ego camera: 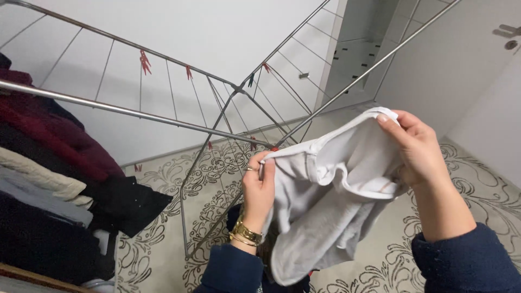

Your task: The person picks up a white t-shirt from a pile, unfolds it, and hangs it on a metal drying rack using clothespins. They then pick up a patterned dark garment, unfold it, and hang it on the same rack.

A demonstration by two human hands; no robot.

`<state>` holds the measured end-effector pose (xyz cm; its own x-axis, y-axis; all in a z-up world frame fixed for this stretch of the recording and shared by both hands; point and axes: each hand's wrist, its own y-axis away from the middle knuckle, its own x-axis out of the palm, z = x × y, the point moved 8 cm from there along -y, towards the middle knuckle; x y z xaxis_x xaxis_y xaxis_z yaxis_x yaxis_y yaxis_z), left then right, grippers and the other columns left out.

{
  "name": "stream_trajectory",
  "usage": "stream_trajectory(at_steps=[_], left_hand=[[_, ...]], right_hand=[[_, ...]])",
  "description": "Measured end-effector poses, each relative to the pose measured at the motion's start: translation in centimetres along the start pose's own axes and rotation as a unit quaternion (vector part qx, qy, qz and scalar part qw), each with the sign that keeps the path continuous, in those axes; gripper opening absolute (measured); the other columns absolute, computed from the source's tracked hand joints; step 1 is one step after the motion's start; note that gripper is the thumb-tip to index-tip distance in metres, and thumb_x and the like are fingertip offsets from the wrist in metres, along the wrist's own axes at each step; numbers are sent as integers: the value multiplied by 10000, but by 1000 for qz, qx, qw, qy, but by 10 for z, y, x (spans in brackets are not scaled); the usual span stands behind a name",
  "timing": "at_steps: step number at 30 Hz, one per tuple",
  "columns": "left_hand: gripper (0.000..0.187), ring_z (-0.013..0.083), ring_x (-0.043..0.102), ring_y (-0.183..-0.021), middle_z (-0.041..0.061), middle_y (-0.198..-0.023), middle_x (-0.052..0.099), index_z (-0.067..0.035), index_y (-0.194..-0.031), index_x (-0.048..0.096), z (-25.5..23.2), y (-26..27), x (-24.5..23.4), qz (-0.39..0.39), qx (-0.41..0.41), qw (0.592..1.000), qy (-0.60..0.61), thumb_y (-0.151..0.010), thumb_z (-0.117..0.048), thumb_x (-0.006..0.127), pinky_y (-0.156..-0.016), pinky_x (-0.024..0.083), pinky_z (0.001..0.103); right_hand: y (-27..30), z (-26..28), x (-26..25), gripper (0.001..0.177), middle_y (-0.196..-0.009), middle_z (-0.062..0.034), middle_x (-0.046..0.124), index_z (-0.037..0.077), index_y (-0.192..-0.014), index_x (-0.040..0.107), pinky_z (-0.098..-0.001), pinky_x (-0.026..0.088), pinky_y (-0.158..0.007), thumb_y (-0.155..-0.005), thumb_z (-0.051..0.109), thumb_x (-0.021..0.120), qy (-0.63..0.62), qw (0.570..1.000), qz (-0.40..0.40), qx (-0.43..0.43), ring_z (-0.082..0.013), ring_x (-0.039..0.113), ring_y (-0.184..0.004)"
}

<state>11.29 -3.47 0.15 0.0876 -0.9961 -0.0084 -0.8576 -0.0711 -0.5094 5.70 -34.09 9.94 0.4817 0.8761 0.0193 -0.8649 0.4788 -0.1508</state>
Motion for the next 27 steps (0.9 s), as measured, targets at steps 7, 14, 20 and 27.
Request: stream_trajectory(at_steps=[7,14,20,27], left_hand=[[211,192,697,-934,67,-1037,723,-57,-1146,645,-68,-24,1,8,181,983,-21,-1056,-215,537,-836,541,303],[186,160,591,-786,20,-908,667,-82,-1119,663,-106,-25,19,47,224,973,-36,-1059,-215,546,-717,459,297],[71,304,743,-901,86,-955,763,-123,-1064,696,-110,-17,45,81,249,965,2,-1023,-142,641,-816,569,391],[78,286,750,-957,57,-1000,764,-130,-1051,708,-109,-13,56,107,267,958,17,-1022,-177,654,-864,578,385]], right_hand=[[0,-27,-29,190,-951,44,669,158,-1098,685,-255,490,-726,-972,299,704,34,999,8,0,-93,607,-861],[-4,-80,-46,209,-1059,-50,745,115,-1095,756,-334,499,-797,-934,234,696,136,985,105,24,-217,649,-948],[36,-57,-6,394,-1209,-208,725,27,-1274,714,-495,477,-1066,-917,191,736,113,983,116,-85,-290,641,-1188],[54,-48,50,323,-1162,-153,757,15,-1202,736,-421,537,-1020,-900,119,782,-3,978,131,-160,-223,697,-1126]])
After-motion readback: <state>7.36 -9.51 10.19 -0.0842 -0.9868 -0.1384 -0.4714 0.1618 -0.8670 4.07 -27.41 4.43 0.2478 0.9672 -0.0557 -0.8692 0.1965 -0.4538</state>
